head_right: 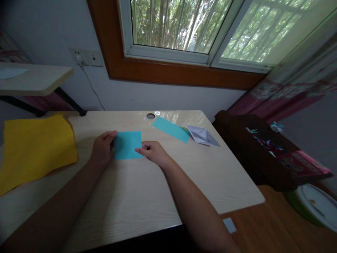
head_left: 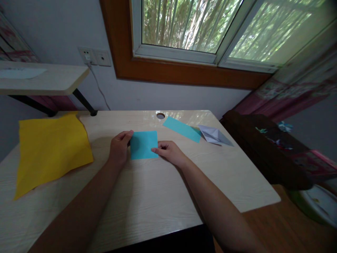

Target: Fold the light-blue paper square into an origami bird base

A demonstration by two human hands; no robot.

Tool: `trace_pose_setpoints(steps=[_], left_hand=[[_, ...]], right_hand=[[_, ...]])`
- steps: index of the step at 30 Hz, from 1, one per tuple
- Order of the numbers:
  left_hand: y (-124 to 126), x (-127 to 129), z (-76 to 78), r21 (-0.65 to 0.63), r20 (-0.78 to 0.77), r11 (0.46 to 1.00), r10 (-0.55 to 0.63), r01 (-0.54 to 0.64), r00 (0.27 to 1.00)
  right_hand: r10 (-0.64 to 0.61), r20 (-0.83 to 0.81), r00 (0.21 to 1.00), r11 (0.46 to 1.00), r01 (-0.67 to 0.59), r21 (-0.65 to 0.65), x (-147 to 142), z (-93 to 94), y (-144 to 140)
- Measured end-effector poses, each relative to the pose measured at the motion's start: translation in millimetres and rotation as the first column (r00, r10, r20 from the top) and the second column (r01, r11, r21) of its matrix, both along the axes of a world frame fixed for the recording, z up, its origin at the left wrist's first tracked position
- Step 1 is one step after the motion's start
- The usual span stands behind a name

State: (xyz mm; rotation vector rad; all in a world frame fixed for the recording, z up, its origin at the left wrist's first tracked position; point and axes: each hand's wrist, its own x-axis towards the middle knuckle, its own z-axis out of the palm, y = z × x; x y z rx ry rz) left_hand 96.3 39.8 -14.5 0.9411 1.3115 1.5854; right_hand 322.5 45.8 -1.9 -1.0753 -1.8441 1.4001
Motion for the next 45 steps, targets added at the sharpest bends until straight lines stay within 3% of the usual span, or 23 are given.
trace_pose_setpoints(steps=[6,10,13,18,22,29,36,45], left_hand=[[-0.3,-1.2,0.2,-0.046,0.113,0.985,-0.162,0.168,0.980],[-6.9,0.7,-0.4,-0.170,0.037,0.915,-0.366,0.367,0.930],[-11.4,1.8,1.0,-0.213,-0.015,0.882,-0.433,0.421,0.901],[-12.6,4.1,3.6,-0.215,-0.060,0.890,-0.422,0.401,0.904],[-11.7,6.7,2.2,-0.204,-0.136,0.908,-0.396,0.365,0.908],[-11.0,7.4,4.7,-0.220,-0.099,0.930,-0.322,0.294,0.942],[-9.5,5.4,7.0,-0.236,-0.293,0.952,-0.260,0.194,0.920],[-7.6,4.0,3.7,-0.212,-0.258,0.953,-0.268,0.217,0.928]], right_hand=[[-0.038,-0.011,0.999,0.999,0.038,0.011,0.7,-6.4,1.2],[-0.071,-0.026,0.997,0.997,0.071,0.026,0.3,-7.6,1.5],[-0.101,-0.037,0.994,0.994,0.103,0.042,-0.1,-6.1,0.7],[-0.134,-0.033,0.990,0.987,0.136,0.083,-1.2,-7.8,0.6],[-0.079,0.031,0.996,0.991,0.075,0.110,-2.7,-11.7,1.1],[-0.070,0.018,0.997,0.986,0.066,0.151,-1.3,-12.8,2.2],[-0.107,0.013,0.994,0.990,0.105,0.098,-0.1,-10.3,2.4],[-0.173,-0.026,0.985,0.984,0.174,0.046,0.6,-14.1,6.6]])
